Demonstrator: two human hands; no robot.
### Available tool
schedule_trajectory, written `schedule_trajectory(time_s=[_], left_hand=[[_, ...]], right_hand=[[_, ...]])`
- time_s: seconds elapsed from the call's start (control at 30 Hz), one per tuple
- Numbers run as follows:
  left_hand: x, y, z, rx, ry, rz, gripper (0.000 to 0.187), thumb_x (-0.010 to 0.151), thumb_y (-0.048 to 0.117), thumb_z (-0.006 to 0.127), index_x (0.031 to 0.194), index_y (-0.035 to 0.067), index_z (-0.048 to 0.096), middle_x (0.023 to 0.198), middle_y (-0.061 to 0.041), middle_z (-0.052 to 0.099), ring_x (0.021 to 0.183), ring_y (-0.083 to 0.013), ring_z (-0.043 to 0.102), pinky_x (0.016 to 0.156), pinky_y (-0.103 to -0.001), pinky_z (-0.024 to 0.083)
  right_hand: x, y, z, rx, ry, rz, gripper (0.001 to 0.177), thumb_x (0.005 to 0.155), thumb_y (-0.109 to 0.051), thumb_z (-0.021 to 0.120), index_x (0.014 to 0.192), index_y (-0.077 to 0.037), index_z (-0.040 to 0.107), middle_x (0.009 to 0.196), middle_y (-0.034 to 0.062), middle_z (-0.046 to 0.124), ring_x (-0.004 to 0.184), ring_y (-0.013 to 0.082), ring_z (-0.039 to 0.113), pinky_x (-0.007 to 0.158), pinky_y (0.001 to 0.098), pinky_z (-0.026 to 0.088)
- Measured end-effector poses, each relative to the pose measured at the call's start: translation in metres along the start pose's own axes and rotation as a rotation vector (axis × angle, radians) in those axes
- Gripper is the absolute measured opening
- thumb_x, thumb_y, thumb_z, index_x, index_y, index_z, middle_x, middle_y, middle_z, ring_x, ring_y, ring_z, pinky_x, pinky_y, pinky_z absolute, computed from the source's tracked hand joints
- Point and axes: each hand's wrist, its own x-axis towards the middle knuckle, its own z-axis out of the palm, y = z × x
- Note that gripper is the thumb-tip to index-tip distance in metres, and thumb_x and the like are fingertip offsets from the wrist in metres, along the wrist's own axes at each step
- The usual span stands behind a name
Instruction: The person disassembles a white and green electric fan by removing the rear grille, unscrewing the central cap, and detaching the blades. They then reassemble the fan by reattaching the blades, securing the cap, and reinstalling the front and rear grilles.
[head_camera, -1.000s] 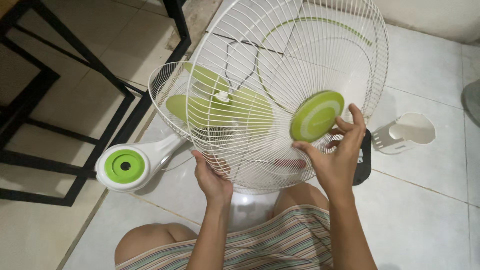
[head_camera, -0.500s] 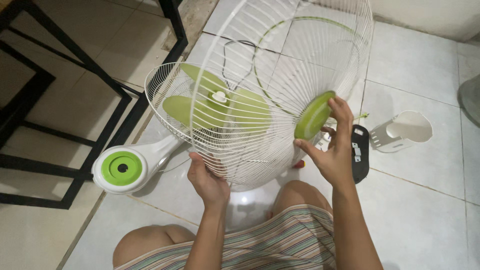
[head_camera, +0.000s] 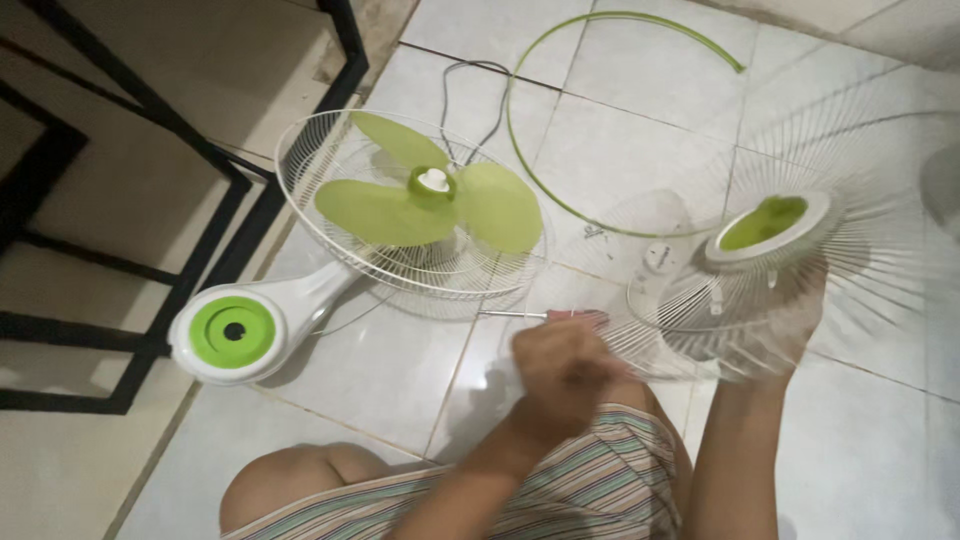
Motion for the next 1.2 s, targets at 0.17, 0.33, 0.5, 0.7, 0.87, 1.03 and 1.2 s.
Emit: schedule_trajectory(time_s=[0.17,0.33,0.5,0.7,0.87,1.03,1.2], left_hand=[[0.034,0.009,0.006,0.303,-0.181,0.336,0.050,0.090,0.053,0.075,0.069,0.015,0.051,0.064,0.001,0.048,0.055,-0.0184,0.050,0.052,-0.033,0.043],[0.034,-0.014,-0.024,0.488,-0.411,0.560,0.037,0.098,0.044,0.076,0.076,0.018,0.061,0.069,0.004,0.047,0.060,-0.0124,0.051,0.056,-0.029,0.045],[0.014,-0.047,-0.061,0.612,-0.600,0.593,0.033,0.089,0.034,0.078,0.069,0.017,0.057,0.069,0.003,0.046,0.062,-0.0133,0.053,0.057,-0.028,0.045],[-0.019,-0.079,-0.080,0.659,-0.533,0.372,0.028,0.090,0.032,0.080,0.082,0.014,0.059,0.082,-0.002,0.051,0.091,-0.0235,0.060,0.090,-0.050,0.046],[-0.050,-0.084,-0.045,0.517,0.098,0.001,0.067,0.094,0.034,0.077,0.136,0.002,0.035,0.144,-0.021,0.026,0.143,-0.0315,0.025,0.120,-0.055,0.021],[-0.054,-0.098,0.011,0.010,0.268,-0.581,0.106,0.087,0.011,0.076,0.158,0.000,-0.002,0.164,-0.024,0.009,0.153,-0.0329,0.016,0.122,-0.060,0.012],[-0.024,-0.156,0.056,-0.771,0.281,-1.034,0.093,0.084,-0.001,0.053,0.163,0.012,0.006,0.151,-0.030,0.040,0.128,-0.0413,0.054,0.101,-0.062,0.052]], right_hand=[[0.030,0.001,-0.015,0.412,-0.347,0.207,0.071,0.109,-0.040,0.052,0.163,0.001,0.031,0.163,0.0231,0.040,0.154,0.0314,0.043,0.127,0.0451,0.045],[0.047,0.078,-0.006,1.220,-0.511,0.641,0.117,0.097,-0.084,0.031,0.166,0.009,0.011,0.173,0.0335,0.011,0.159,0.0513,0.018,0.128,0.0693,0.018],[0.053,0.163,0.013,1.108,-0.523,0.678,0.121,0.088,-0.087,0.035,0.166,0.004,0.013,0.173,0.0283,0.010,0.159,0.0487,0.015,0.124,0.0719,0.015],[0.063,0.204,0.016,1.062,-0.407,0.607,0.114,0.092,-0.082,0.034,0.165,0.003,0.016,0.172,0.0277,0.015,0.157,0.0474,0.019,0.124,0.0697,0.017],[0.072,0.208,0.006,1.033,-0.323,0.530,0.108,0.095,-0.079,0.034,0.164,0.002,0.018,0.170,0.0273,0.019,0.156,0.0463,0.022,0.124,0.0679,0.019],[0.098,0.191,-0.015,0.996,-0.287,0.428,0.102,0.098,-0.075,0.033,0.163,0.001,0.020,0.169,0.0268,0.022,0.155,0.0453,0.025,0.123,0.0661,0.021],[0.141,0.182,-0.047,0.954,-0.272,0.359,0.096,0.100,-0.072,0.033,0.162,0.001,0.022,0.167,0.0263,0.026,0.154,0.0442,0.027,0.123,0.0643,0.023]])
